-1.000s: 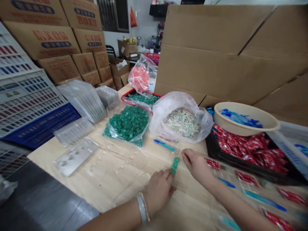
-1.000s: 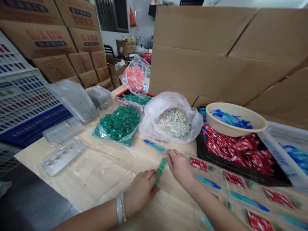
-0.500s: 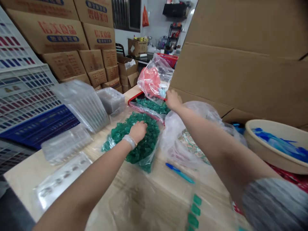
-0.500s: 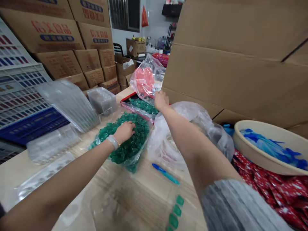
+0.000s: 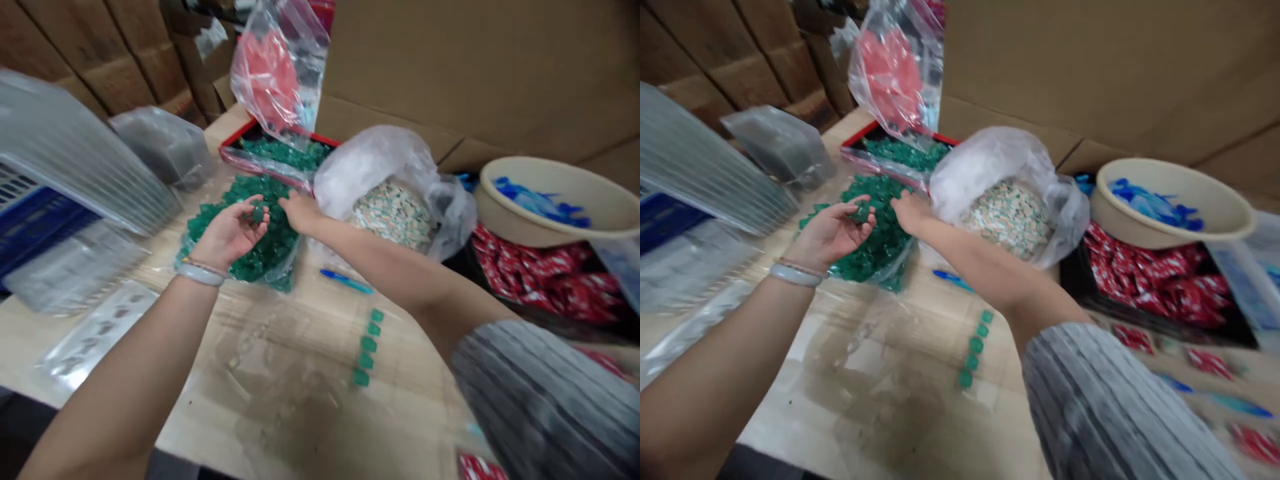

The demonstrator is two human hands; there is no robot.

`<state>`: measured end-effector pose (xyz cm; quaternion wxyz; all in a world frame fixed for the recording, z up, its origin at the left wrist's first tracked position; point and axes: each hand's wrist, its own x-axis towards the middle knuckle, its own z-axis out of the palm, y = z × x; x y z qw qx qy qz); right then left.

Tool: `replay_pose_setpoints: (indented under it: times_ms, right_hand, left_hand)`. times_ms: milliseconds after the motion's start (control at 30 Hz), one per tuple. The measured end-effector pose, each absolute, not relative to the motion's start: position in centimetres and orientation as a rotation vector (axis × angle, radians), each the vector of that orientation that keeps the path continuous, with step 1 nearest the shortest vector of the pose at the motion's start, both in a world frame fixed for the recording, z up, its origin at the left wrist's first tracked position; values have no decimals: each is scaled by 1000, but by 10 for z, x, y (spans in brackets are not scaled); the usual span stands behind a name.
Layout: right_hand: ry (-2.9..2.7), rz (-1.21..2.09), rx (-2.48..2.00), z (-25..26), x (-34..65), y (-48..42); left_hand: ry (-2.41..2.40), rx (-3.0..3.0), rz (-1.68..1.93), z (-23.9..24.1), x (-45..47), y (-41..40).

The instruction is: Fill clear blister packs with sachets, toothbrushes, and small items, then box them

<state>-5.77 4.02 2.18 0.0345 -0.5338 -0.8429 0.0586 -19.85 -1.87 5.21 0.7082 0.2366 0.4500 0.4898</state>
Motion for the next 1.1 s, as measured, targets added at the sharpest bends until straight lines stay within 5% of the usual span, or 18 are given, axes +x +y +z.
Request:
replay_pose_setpoints:
  times_ms: [200,367,500,733,1100]
  right_hand:
    - [-2120,449,-1520,40,-10,-31]
    - [-1786,936,-1434,13,40,-191]
    - [-1765,869,-1472,-6,37,-277]
    - [-2129,600,-1377,-18,9,-280]
    - [-2416,755,-1201,-15,26,-274]
  left_hand:
    - [935,433,858,58,-166,-104]
    - [1179,863,618,42,-159,-209]
    - [1376,1438,552,18,-159,-271]
    - [1421,2006,472,-4,-150,-304]
    - [1392,2028,508,-10,-154,-305]
